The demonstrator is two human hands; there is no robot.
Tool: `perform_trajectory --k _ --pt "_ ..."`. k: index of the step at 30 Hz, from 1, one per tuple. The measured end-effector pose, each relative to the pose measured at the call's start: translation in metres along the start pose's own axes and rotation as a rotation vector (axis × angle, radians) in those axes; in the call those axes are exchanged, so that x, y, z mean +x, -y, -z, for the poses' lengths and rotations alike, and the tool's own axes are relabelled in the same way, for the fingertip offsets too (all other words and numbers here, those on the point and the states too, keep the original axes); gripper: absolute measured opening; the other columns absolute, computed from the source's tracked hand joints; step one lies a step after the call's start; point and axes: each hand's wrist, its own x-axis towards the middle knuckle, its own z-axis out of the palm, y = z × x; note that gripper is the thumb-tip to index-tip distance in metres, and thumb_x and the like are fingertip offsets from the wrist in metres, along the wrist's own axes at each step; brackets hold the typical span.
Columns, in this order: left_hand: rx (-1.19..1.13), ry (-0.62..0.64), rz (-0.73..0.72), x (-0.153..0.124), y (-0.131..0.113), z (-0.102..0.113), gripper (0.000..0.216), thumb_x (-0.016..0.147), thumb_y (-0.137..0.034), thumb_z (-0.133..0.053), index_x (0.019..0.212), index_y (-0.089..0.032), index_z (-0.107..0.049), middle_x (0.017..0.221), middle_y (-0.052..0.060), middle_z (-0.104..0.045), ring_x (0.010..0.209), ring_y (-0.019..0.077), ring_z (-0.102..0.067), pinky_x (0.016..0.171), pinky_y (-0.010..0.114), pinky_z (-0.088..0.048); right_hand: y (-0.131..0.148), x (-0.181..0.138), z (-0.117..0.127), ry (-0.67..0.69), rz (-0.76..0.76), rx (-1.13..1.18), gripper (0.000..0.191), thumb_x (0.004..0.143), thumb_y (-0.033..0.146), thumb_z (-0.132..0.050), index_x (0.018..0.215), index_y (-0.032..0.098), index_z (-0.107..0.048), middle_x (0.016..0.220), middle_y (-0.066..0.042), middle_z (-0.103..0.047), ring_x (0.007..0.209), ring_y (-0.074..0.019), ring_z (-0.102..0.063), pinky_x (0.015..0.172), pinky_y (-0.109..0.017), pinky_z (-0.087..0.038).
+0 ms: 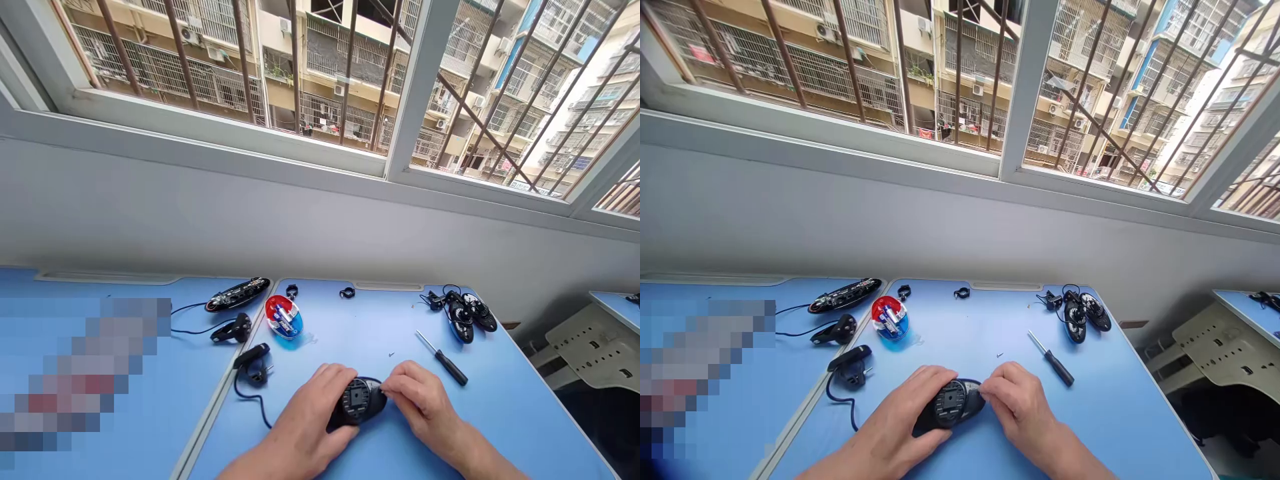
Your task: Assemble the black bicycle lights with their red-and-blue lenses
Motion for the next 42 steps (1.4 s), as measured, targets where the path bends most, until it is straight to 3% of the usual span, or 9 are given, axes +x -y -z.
perform_trajectory --k 14,24,31,42 --pt "-0.007 -0.009 -0.016 0.001 0.000 -0.002 0.037 0.066 -0.008 -0.055 0.100 -0.023 -0.050 0.100 0.003 -0.058 0.092 0.0245 -0.052 0.079 0.036 -0.044 0.001 -0.003 0.000 -0.027 0.143 -0.196 0.024 0.092 0.003 -0.045 0.099 0.018 -0.063 0.072 -0.005 -0.061 0.061 -0.0148 -0.050 0.053 -0.024 -0.040" --pt "-0.014 -0.002 -0.002 0.000 0.000 -0.001 0.040 0.066 -0.008 -0.056 0.103 -0.023 -0.051 0.102 0.004 -0.058 0.094 0.0250 -0.052 0.081 0.037 -0.044 0.002 -0.005 0.004 -0.007 0.146 -0.177 0.027 0.093 0.005 -0.048 0.115 0.017 -0.060 0.081 -0.007 -0.065 0.065 -0.0157 -0.054 0.057 -0.025 -0.046" --pt "-0.011 -0.013 -0.017 0.001 0.000 0.000 0.042 0.066 -0.006 -0.054 0.104 -0.023 -0.051 0.101 0.003 -0.059 0.093 0.0242 -0.053 0.080 0.036 -0.044 0.013 -0.003 0.013 -0.019 0.207 -0.193 0.024 0.090 0.005 -0.049 0.108 0.013 -0.063 0.077 -0.008 -0.067 0.059 -0.0159 -0.053 0.052 -0.027 -0.045" --pt "0.000 -0.020 -0.020 0.000 -0.002 0.000 0.041 0.067 -0.006 -0.054 0.104 -0.023 -0.051 0.102 0.003 -0.060 0.093 0.0243 -0.053 0.081 0.036 -0.045 0.016 -0.001 0.009 -0.002 0.259 -0.291 0.028 0.090 0.006 -0.049 0.115 0.010 -0.060 0.073 -0.008 -0.065 0.055 -0.0153 -0.048 0.050 -0.027 -0.042"
